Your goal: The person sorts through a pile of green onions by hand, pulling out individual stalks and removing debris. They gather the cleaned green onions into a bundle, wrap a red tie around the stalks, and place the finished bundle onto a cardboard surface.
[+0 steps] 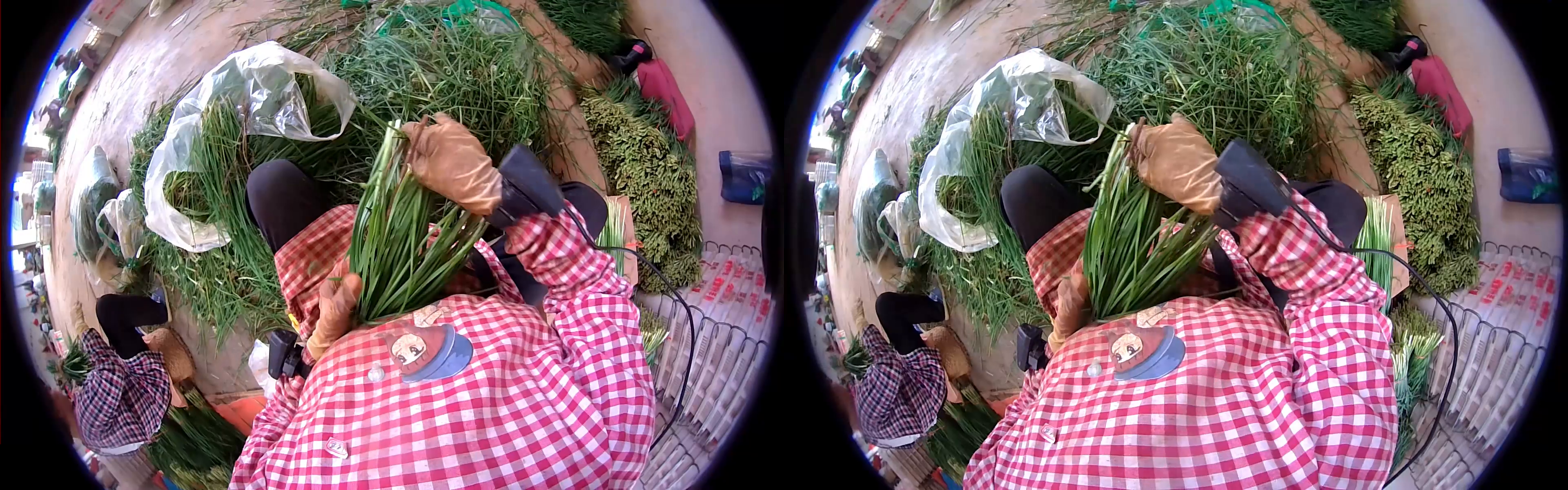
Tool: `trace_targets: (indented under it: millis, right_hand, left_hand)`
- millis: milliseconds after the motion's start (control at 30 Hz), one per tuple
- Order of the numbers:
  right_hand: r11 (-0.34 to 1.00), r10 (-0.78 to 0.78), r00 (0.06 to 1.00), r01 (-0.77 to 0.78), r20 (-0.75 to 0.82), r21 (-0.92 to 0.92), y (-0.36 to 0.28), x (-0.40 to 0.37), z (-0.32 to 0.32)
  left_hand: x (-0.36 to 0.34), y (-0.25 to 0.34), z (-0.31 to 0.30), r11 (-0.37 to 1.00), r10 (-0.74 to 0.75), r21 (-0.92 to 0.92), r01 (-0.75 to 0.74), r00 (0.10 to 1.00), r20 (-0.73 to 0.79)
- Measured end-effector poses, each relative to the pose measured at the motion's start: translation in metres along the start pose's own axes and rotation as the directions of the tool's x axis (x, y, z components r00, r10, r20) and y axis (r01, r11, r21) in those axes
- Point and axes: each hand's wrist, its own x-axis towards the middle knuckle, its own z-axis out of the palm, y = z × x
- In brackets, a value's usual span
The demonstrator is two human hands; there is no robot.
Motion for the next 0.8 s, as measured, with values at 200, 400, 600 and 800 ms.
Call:
trace_targets:
  millis: [200,400,600,800]
  right_hand:
    - [0.966,0.1,0.988,-0.068,-0.115,0.25,0.04,0.021,0.01]
    - [0.944,0.33,0.874,-0.309,-0.358,0.117,0.135,0.032,-0.022]
    - [0.677,0.428,0.826,-0.562,-0.368,-0.475,0.251,-0.007,-0.037]
    - [0.964,0.26,0.963,-0.255,-0.075,0.07,0.061,-0.013,-0.074]
  left_hand:
    - [0.001,0.022,0.011,0.524,-0.59,-0.699,0.487,0.799,0.115]
    - [-0.011,0.009,0.004,0.44,-0.7,-0.758,0.481,0.712,0.046]
    - [-0.007,0.024,0.007,0.321,-0.653,-0.845,0.428,0.746,0.13]
    - [-0.008,0.016,0.004,0.622,-0.516,-0.653,0.433,0.853,0.075]
